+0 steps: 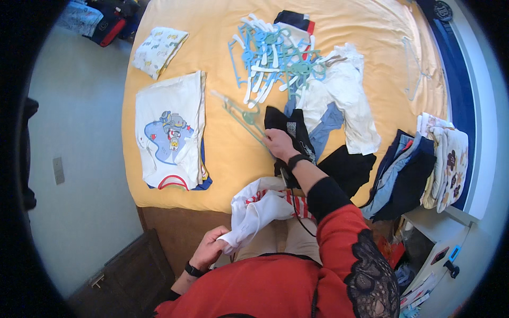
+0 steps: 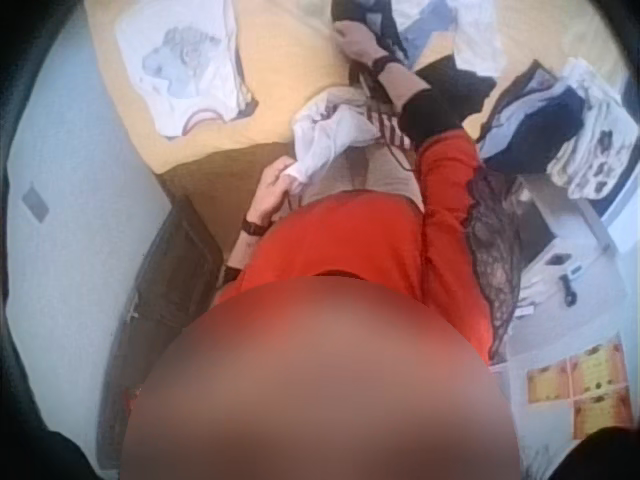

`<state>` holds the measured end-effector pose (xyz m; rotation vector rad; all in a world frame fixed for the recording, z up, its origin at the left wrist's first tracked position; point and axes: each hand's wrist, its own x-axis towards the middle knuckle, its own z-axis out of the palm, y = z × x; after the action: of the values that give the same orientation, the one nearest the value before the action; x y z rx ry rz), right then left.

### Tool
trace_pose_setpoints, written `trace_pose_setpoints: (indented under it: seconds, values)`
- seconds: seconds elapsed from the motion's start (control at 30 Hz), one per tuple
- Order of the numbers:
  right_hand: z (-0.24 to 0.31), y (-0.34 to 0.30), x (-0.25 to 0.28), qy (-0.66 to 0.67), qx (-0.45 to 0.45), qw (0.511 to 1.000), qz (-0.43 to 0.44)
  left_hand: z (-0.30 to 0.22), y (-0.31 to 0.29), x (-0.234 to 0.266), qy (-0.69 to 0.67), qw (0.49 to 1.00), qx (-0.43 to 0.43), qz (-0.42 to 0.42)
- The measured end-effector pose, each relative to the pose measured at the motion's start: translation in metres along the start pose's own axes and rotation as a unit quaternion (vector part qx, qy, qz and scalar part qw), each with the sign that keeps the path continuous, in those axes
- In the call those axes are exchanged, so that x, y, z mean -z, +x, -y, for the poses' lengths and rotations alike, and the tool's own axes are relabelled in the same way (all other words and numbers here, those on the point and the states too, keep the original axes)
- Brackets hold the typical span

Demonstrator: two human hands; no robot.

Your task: The person folds several small garments on a yellow-covered table, including a light green shirt, a white shirt with a cartoon graphic, and a white shirt with red stripes. One shirt is placed on a hanger and hung in a closet. The person continues folding additional items.

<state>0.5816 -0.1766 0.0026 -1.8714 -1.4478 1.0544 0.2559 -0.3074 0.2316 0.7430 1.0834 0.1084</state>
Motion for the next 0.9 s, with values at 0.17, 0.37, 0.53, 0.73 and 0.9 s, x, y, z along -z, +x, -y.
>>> trace_pose_setpoints:
  seconds: [0.17,0.37,0.53,0.73,0.9]
  values:
    - [0.039,-0.043,0.114,0.346,-0.049,0.919,-0.181,-0.04,0.029,-0.011,0.013,0.999,-0.021,0.038]
    - [0.096,-0.21,0.227,0.318,0.062,0.908,-0.264,-0.095,0.068,-0.063,0.078,0.977,-0.106,0.17]
    - [0.161,-0.446,0.185,0.255,-0.037,0.935,-0.242,-0.127,0.075,-0.143,0.034,0.956,-0.072,0.282]
    - [0.278,-0.649,0.082,0.338,-0.151,0.89,-0.268,-0.136,0.015,-0.22,0.638,0.525,-0.405,0.392]
    - [0.341,-0.752,-0.012,0.343,-0.24,0.844,-0.335,-0.043,-0.027,-0.245,0.565,0.444,-0.442,0.537]
